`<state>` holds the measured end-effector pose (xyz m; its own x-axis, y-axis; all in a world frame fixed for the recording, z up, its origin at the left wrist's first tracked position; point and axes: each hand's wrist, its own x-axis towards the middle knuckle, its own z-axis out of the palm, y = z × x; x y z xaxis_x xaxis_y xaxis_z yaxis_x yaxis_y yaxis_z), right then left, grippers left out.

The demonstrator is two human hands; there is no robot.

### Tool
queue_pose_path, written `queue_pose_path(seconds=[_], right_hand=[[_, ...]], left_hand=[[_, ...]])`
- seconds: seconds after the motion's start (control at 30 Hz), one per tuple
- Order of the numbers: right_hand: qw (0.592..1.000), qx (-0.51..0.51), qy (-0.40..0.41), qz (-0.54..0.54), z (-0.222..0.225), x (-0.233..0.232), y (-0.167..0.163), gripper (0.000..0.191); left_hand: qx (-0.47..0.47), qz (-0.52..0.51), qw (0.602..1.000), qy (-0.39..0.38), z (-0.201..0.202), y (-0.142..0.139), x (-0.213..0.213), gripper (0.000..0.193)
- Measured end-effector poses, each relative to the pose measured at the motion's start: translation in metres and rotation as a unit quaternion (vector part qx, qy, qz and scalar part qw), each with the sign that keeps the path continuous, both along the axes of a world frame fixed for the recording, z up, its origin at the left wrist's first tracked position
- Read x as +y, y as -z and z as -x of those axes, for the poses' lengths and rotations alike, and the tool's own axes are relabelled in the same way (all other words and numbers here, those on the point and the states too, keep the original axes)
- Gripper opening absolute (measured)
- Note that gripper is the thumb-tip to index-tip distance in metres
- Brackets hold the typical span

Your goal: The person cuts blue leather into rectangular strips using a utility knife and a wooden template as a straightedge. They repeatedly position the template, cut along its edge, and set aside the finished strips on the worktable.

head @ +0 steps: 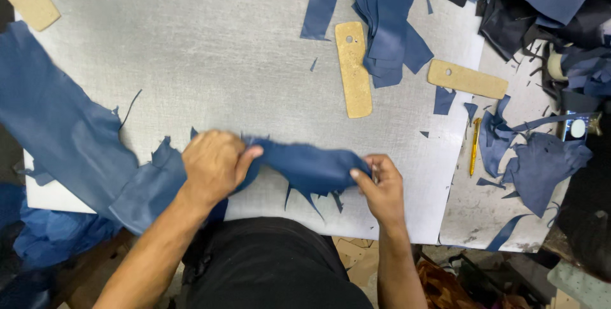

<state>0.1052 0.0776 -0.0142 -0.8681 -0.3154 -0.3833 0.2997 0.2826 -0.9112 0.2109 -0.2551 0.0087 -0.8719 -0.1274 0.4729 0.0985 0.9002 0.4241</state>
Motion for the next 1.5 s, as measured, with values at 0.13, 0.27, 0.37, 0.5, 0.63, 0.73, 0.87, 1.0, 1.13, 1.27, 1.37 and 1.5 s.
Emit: queue_pose_path(seconds=[0.13, 0.27, 0.37, 0.5, 0.63, 0.73, 0.87, 1.0, 1.13, 1.27, 1.37, 1.5], right_hand=[[0.959, 0.13, -0.043, -0.247, 0.039, -0.046, 0.006, 0.032], [0.914, 0.121, -0.07, -0.381, 0.045, -0.049, -0.007, 0.038], [0.885, 0.274, -0.059, -0.373, 0.048, -0.049, -0.01, 0.042], [0.859, 0.334, -0.075, -0.381, 0.076, -0.079, 0.002, 0.051], [0.845, 0.313, -0.107, -0.42, 0.084, -0.096, 0.006, 0.054], [0.831, 0.341, -0.135, -0.419, 0.076, -0.091, 0.007, 0.055], [0.814, 0.386, -0.155, -0.406, 0.082, -0.072, 0.014, 0.046], [0.911, 0.301, -0.057, -0.274, 0.106, -0.03, 0.006, 0.037], [0.997, 0.013, 0.043, -0.068, 0.082, 0.008, -0.014, 0.036], [0.941, 0.31, -0.107, -0.088, 0.035, -0.012, -0.009, 0.042], [0.826, 0.435, -0.216, -0.286, 0.018, -0.035, -0.003, 0.038], [0.887, 0.367, -0.064, -0.272, 0.011, -0.032, -0.007, 0.031]], left_hand=[[-0.092, 0.089, 0.991, -0.036, 0.073, 0.039, -0.003, 0.026], [-0.112, 0.065, 0.991, -0.04, 0.083, 0.07, -0.002, 0.022], [-0.142, 0.028, 0.989, -0.035, 0.077, 0.077, -0.004, 0.025], [-0.169, 0.002, 0.985, -0.012, 0.079, 0.075, -0.01, 0.027], [-0.154, 0.019, 0.988, -0.017, 0.082, 0.073, -0.015, 0.029], [-0.134, 0.009, 0.991, -0.022, 0.079, 0.072, -0.015, 0.033], [-0.157, -0.013, 0.987, -0.021, 0.078, 0.073, -0.014, 0.032], [-0.118, -0.006, 0.992, -0.032, 0.081, 0.075, -0.016, 0.021], [-0.126, 0.005, 0.992, -0.03, 0.08, 0.079, -0.013, 0.02], [-0.127, -0.052, 0.99, -0.028, 0.081, 0.079, -0.015, 0.017], [-0.084, -0.161, 0.983, -0.036, 0.079, 0.071, -0.022, 0.008], [-0.022, -0.081, 0.996, 0.037, 0.058, 0.05, -0.005, 0.014]])
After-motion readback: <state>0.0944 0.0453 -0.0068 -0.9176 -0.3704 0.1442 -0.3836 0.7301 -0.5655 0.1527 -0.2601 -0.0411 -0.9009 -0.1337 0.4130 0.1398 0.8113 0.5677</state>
